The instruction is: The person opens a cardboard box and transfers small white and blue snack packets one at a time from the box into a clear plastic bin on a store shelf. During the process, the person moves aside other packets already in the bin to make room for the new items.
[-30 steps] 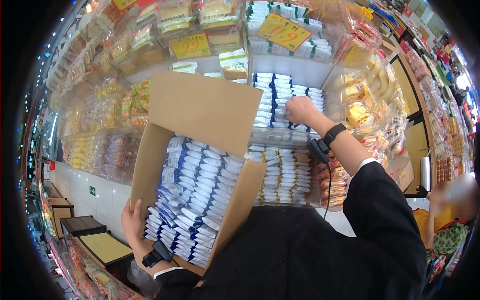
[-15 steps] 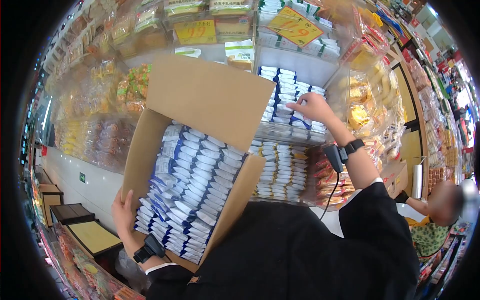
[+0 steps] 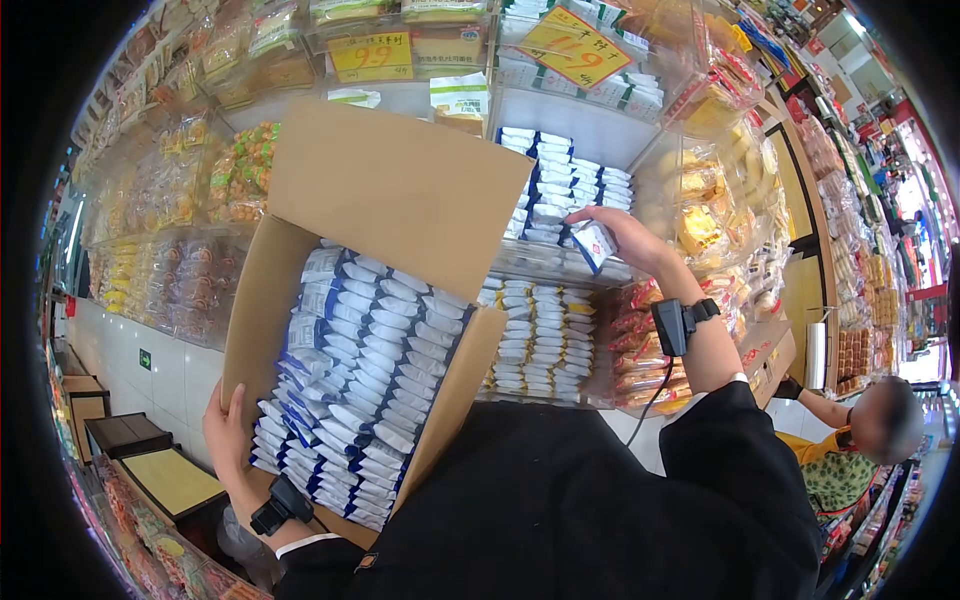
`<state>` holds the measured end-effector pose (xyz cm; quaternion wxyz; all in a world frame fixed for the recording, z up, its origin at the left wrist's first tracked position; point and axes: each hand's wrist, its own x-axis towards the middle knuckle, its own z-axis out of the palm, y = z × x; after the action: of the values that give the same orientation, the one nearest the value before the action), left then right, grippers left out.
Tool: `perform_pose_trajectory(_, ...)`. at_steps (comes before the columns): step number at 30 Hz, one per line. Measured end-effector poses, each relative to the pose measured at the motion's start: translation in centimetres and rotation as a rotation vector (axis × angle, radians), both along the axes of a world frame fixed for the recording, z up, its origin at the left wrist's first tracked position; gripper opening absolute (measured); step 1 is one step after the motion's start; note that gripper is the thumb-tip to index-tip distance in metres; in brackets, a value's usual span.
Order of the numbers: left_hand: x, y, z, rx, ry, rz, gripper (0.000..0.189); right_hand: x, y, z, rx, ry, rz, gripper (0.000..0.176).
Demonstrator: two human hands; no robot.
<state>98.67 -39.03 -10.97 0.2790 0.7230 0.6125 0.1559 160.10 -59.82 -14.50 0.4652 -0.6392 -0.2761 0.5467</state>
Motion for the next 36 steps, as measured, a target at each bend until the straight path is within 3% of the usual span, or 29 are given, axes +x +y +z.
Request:
perform_pose_trajectory(4, 0.0, 0.1, 0.1, 0.008, 0.018, -0.001, 0.041, -0.6, -0.4, 1.3, 0.078, -0.081, 0.045, 0.024)
perform_pose_trajectory(7, -0.3, 0.2, -0.2, 0.008, 0.004, -0.003, 0.041, 0.8, -0.8, 0.7, 0.143, -0.081, 0.041, 0.028)
perform_pose_trajectory(8, -0.3, 0.2, -0.2, 0.011, -0.003, -0.003, 0.042, 1.1, -0.4, 0.2, 0.29, -0.069, -0.085, 0.027)
perform_pose_trajectory(9, -0.3, 0.1, -0.2, 0.01, -0.003, 0.003, 0.042, 1.2, 0.1, -0.3, 0.347, -0.14, -0.201, 0.029)
perform_pose_trajectory(11, 0.1, -0.1, 0.3, 0.025, 0.029, -0.005, 0.042, 1.4, 1.3, -0.7, 0.242, -0.415, -0.203, 0.027)
perform_pose_trajectory(12, 0.0, -0.1, 0.3, 0.026, 0.033, -0.005, 0.042, 1.1, 1.5, -1.1, 0.243, -0.411, -0.203, 0.027)
perform_pose_trajectory(15, 0.0, 0.0, 0.2, -0.001, 0.015, 0.033, 0.042, 0.6, 2.7, -1.8, 0.182, -0.824, 0.158, 0.031)
perform_pose_trajectory(18, -0.1, -0.1, 0.1, 0.031, 0.04, 0.006, 0.042, 0.5, 2.8, -1.9, 0.282, -0.945, 0.236, 0.029)
perform_pose_trajectory(20, 0.2, -0.1, 0.3, 0.011, 0.024, 0.029, 0.043, 0.3, 2.6, -0.5, 0.203, -1.3, 0.456, 0.025)
perform_pose_trajectory(23, -0.1, 0.1, -0.2, 0.014, -0.005, 0.022, 0.043, 0.2, 2.9, 0.2, 0.323, -1.285, 0.468, 0.022)
perform_pose_trajectory(27, -0.3, 0.3, -0.1, 0.007, 0.007, 0.018, 0.043, -1.0, 3.3, -0.3, 0.291, -1.259, 0.36, 0.017)
perform_pose_trajectory(30, -0.2, 0.2, 0.0, -0.001, 0.002, 0.022, 0.043, -1.3, 3.7, -1.2, 0.353, -1.416, 0.419, 0.017)
perform_pose_trajectory(32, 0.1, 0.0, 0.3, -0.023, -0.018, 0.039, 0.043, -1.1, 4.1, -1.2, 0.484, -1.701, 0.476, 0.02)
perform_pose_trajectory(36, 0.2, -0.1, 0.4, 0.015, 0.029, 0.025, 0.044, -0.6, 4.5, -1.7, 0.426, -1.668, 0.535, 0.023)
